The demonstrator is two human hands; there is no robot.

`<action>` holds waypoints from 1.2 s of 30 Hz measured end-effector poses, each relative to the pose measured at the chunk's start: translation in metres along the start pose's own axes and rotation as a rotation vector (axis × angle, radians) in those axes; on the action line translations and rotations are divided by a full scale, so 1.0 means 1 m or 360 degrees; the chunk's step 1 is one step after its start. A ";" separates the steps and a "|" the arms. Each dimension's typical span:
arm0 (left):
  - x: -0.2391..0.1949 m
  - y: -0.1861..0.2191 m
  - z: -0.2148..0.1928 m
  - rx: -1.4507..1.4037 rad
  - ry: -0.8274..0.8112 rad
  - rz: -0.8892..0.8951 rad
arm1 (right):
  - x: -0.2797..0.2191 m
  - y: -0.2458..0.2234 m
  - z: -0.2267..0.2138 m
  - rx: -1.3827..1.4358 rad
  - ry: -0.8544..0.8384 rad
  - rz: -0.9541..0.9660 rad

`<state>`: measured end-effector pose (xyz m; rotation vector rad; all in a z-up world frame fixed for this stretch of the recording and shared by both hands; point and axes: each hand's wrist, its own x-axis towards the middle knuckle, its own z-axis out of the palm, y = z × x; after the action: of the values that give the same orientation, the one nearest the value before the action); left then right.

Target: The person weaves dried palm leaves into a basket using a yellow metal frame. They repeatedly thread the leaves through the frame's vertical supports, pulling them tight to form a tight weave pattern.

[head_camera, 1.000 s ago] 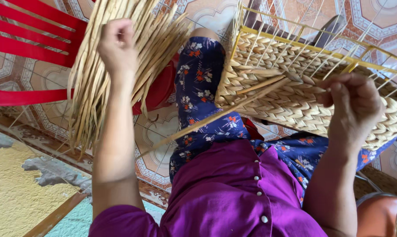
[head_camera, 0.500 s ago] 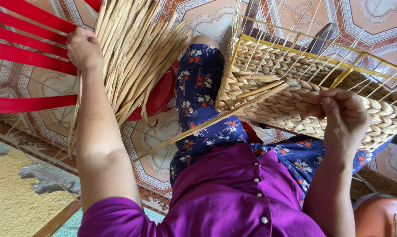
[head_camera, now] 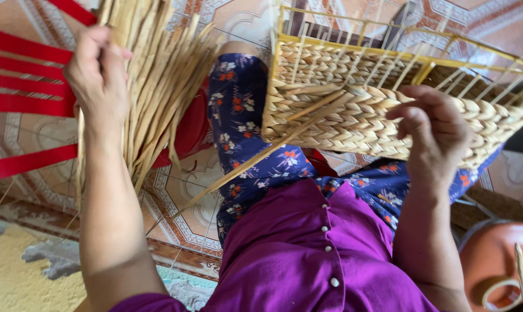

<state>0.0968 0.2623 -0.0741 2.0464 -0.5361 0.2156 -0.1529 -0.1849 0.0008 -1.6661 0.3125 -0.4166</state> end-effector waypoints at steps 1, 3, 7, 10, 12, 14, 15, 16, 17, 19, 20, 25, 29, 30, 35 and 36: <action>-0.003 0.026 0.008 -0.0017 -0.0160 0.0103 | -0.002 -0.004 0.006 0.0002 -0.0020 -0.0010; -0.012 0.074 0.025 -0.0017 -0.0505 0.0212 | -0.005 -0.012 0.014 0.0124 -0.0107 0.0062; -0.013 0.136 0.055 -0.0010 -0.0879 0.0452 | -0.014 -0.013 0.024 0.0307 -0.0183 0.0020; -0.005 0.165 0.063 0.0096 -0.0880 0.0574 | -0.019 -0.002 0.025 0.0257 -0.0120 0.0016; -0.005 0.181 0.078 0.0075 -0.0770 0.0698 | -0.018 0.008 0.029 0.0259 -0.0116 -0.0006; -0.015 0.195 0.106 -0.0067 -0.0626 0.0826 | -0.020 0.017 0.039 0.0276 -0.0138 0.0011; -0.022 0.201 0.122 -0.0028 -0.0586 0.0873 | -0.021 0.019 0.046 0.0291 -0.0161 0.0038; -0.028 0.204 0.137 0.0011 -0.0543 0.0918 | -0.020 0.020 0.050 0.0306 -0.0186 0.0065; -0.030 0.203 0.147 -0.0006 -0.0564 0.0794 | -0.016 0.019 0.052 0.0292 -0.0225 0.0099; -0.031 0.197 0.164 -0.0038 -0.0606 0.0546 | -0.002 0.015 0.052 0.0267 -0.0302 0.0167; -0.030 0.193 0.168 -0.0091 -0.0616 0.0475 | 0.007 0.013 0.048 0.0068 -0.0252 0.0078; -0.024 0.180 0.179 -0.0017 -0.0386 0.0501 | 0.046 0.006 0.038 -0.0724 -0.0224 -0.0101; -0.019 0.168 0.189 0.0302 -0.0242 0.0674 | 0.052 0.010 0.049 -0.0769 -0.0228 -0.0236; -0.017 0.162 0.191 0.0330 -0.0272 0.0669 | 0.051 0.012 0.051 -0.0745 -0.0212 -0.0251; 0.000 0.150 0.190 0.0405 -0.0257 0.0819 | 0.040 0.020 0.044 -0.0587 -0.0153 -0.0394; 0.002 0.153 0.186 0.0418 -0.0253 0.0850 | 0.037 0.021 0.042 -0.0509 -0.0165 -0.0422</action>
<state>0.0162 0.0362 -0.0498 2.1438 -1.2065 0.4607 -0.1007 -0.1661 -0.0214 -2.0454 0.0815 -0.4940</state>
